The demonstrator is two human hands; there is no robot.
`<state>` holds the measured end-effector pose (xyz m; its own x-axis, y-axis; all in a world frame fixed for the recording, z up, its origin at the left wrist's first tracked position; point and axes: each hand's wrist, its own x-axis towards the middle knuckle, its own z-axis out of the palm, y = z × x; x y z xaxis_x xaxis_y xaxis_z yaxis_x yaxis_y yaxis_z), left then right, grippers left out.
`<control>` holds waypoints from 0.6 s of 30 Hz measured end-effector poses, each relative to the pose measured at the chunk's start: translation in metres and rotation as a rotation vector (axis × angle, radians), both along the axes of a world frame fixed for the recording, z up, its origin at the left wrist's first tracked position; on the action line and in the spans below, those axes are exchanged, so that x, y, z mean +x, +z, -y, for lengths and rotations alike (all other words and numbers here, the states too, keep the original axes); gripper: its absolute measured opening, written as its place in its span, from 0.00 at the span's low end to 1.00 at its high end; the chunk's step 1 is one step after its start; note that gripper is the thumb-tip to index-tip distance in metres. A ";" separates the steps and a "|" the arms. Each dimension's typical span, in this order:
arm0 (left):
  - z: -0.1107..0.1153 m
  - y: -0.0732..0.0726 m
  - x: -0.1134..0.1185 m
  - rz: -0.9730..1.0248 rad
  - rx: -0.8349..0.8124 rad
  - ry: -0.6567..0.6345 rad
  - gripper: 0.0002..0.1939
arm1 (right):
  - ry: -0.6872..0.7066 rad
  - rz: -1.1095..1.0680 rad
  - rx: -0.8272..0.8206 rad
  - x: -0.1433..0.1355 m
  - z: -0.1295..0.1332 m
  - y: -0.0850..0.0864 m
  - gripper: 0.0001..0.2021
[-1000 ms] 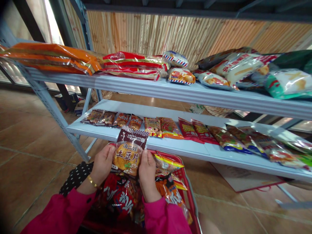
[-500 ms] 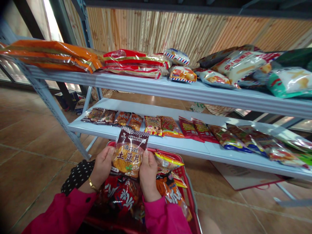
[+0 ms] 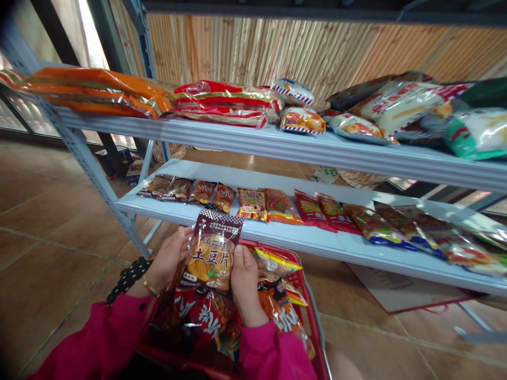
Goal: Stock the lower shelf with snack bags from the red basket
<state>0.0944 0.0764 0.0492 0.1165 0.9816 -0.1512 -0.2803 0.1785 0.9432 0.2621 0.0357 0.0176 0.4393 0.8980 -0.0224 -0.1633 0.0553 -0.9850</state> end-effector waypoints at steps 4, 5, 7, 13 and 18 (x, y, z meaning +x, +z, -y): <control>0.000 0.007 0.004 0.112 -0.057 -0.082 0.25 | 0.071 -0.013 -0.025 -0.006 0.003 0.001 0.18; 0.000 0.007 0.005 0.120 -0.058 -0.079 0.23 | 0.083 -0.025 -0.034 -0.007 0.004 0.000 0.18; 0.000 0.004 0.007 0.130 -0.058 -0.065 0.19 | 0.096 -0.050 -0.047 -0.008 0.005 0.000 0.18; 0.002 0.005 0.004 0.174 -0.101 -0.063 0.13 | 0.014 -0.041 -0.069 -0.008 0.006 0.013 0.20; 0.009 0.010 0.005 0.220 -0.125 -0.128 0.15 | -0.051 -0.014 -0.014 -0.002 -0.002 0.028 0.22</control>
<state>0.0994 0.0679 0.0590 0.2813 0.9323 -0.2274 -0.4437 0.3365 0.8306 0.2604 0.0372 0.0459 0.4844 0.8738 -0.0415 -0.1743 0.0499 -0.9834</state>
